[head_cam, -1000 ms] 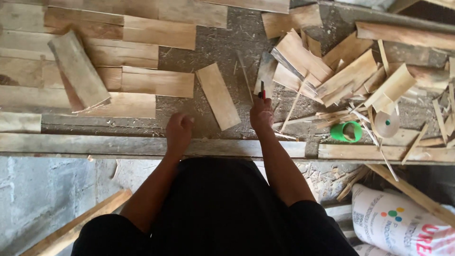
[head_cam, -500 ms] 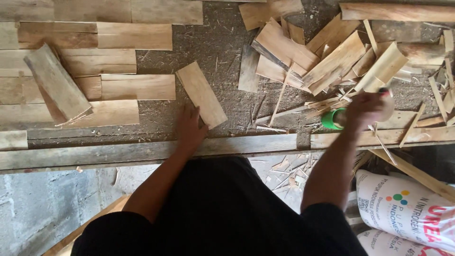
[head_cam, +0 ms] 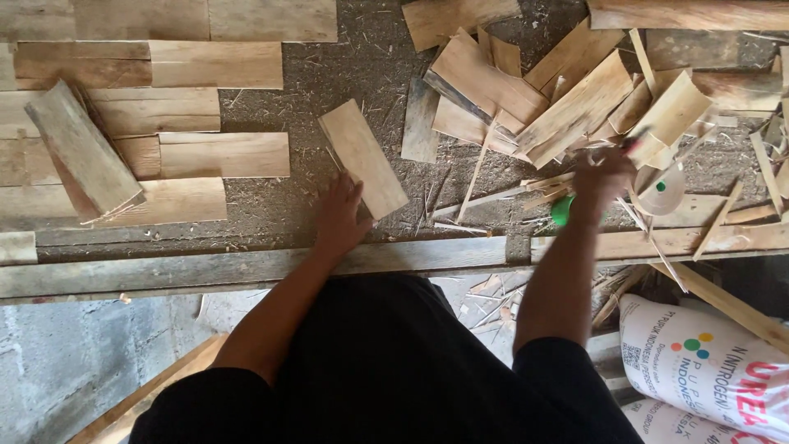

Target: Trimming thin strips of bamboo using a utility knife to prepare them for further use.

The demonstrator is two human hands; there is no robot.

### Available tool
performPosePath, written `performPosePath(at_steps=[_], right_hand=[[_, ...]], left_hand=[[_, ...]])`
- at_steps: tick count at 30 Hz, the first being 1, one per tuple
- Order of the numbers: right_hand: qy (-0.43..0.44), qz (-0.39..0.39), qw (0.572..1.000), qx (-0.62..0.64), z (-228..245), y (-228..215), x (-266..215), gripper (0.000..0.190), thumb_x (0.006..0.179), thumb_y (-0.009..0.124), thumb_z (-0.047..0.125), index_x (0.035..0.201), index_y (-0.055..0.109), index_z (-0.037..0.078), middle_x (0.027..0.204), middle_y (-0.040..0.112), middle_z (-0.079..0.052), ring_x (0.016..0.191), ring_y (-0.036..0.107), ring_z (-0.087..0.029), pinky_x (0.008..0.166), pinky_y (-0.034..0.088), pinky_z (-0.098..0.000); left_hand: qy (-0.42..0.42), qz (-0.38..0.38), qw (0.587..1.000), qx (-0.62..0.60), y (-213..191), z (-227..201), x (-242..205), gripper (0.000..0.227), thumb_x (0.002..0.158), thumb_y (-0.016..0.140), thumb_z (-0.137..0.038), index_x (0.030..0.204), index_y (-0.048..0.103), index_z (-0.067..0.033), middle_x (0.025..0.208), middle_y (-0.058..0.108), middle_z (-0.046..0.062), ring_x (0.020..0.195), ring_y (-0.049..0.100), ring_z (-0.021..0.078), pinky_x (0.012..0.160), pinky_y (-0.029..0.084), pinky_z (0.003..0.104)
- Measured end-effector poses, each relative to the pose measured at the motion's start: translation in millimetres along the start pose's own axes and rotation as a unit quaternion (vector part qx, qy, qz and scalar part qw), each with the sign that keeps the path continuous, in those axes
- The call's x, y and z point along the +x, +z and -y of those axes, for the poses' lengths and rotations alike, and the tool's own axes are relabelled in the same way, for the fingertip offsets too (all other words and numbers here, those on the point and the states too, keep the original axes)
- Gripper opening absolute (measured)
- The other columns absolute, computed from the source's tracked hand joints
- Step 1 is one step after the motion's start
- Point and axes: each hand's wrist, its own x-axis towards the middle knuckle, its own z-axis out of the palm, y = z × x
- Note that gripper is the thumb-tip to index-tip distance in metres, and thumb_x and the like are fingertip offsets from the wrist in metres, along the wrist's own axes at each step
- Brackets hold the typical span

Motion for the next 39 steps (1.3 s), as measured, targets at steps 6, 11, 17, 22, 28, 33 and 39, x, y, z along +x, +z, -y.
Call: performPosePath(at_steps=[6, 11, 17, 22, 28, 33, 39], right_hand=[[0.03, 0.068, 0.995, 0.073, 53, 43, -32, 0.061, 0.08, 0.084, 0.031, 0.116, 0.059, -0.011, 0.117, 0.054, -0.026, 0.101, 0.056, -0.038, 0.093, 0.05, -0.0506], [0.094, 0.027, 0.972, 0.214, 29, 89, -19, 0.045, 0.076, 0.085, 0.021, 0.105, 0.064, -0.006, 0.09, 0.064, -0.017, 0.076, 0.06, -0.03, 0.066, 0.051, -0.0458], [0.213, 0.074, 0.763, 0.606, 56, 46, -49, 0.006, 0.091, 0.074, -0.001, 0.096, 0.07, -0.001, 0.069, 0.065, -0.006, 0.045, 0.052, -0.012, 0.038, 0.041, -0.0266], [0.217, 0.032, 0.791, 0.572, 97, 2, -92, 0.005, 0.094, 0.072, 0.002, 0.096, 0.076, 0.004, 0.07, 0.068, -0.005, 0.046, 0.054, -0.009, 0.039, 0.043, -0.0238], [0.21, 0.131, 0.767, 0.592, 124, -10, -138, 0.007, 0.096, 0.07, 0.008, 0.101, 0.073, 0.005, 0.087, 0.071, -0.005, 0.061, 0.064, -0.01, 0.051, 0.06, -0.0258], [0.133, 0.262, 0.796, 0.529, 176, -42, -190, 0.012, 0.101, 0.067, 0.018, 0.099, 0.071, 0.007, 0.082, 0.069, -0.01, 0.057, 0.061, -0.013, 0.045, 0.053, -0.0289], [-0.277, 0.122, 0.801, 0.517, 217, 2, -257, 0.011, 0.098, 0.076, 0.016, 0.096, 0.073, 0.005, 0.089, 0.073, -0.009, 0.063, 0.067, -0.014, 0.05, 0.056, -0.0274]], left_hand=[[0.016, 0.015, 0.996, -0.086, -23, -10, 5, 0.091, 0.078, 0.081, -0.045, 0.151, 0.046, -0.0042, 0.166, 0.021, 0.028, 0.154, 0.017, 0.0506, 0.126, 0.016, 0.059], [0.028, 0.054, 0.995, -0.074, -29, -5, 2, 0.097, 0.074, 0.082, -0.046, 0.154, 0.043, -0.0069, 0.167, 0.018, 0.026, 0.154, 0.014, 0.0506, 0.126, 0.015, 0.058], [0.012, 0.085, 0.994, -0.074, -46, -17, 6, 0.097, 0.074, 0.081, -0.048, 0.154, 0.042, -0.0103, 0.168, 0.017, 0.021, 0.154, 0.013, 0.0488, 0.124, 0.014, 0.058], [0.004, 0.106, 0.994, -0.029, -33, -16, 9, 0.082, 0.08, 0.076, -0.044, 0.151, 0.05, -0.0123, 0.169, 0.022, 0.018, 0.153, 0.015, 0.0497, 0.126, 0.015, 0.058], [-0.044, 0.059, 0.992, -0.105, -60, -44, 16, 0.069, 0.084, 0.076, -0.039, 0.142, 0.057, -0.0061, 0.162, 0.031, 0.022, 0.15, 0.024, 0.0456, 0.122, 0.018, 0.06], [-0.094, 0.025, 0.919, -0.383, -103, -73, 21, 0.047, 0.098, 0.066, -0.032, 0.138, 0.063, -0.007, 0.143, 0.064, 0.019, 0.123, 0.068, 0.0326, 0.11, 0.054, 0.048], [-0.106, 0.007, 0.84, -0.532, -67, -60, 46, 0.048, 0.106, 0.057, -0.032, 0.145, 0.053, -0.0054, 0.132, 0.065, 0.022, 0.118, 0.067, 0.0322, 0.099, 0.057, 0.045]])
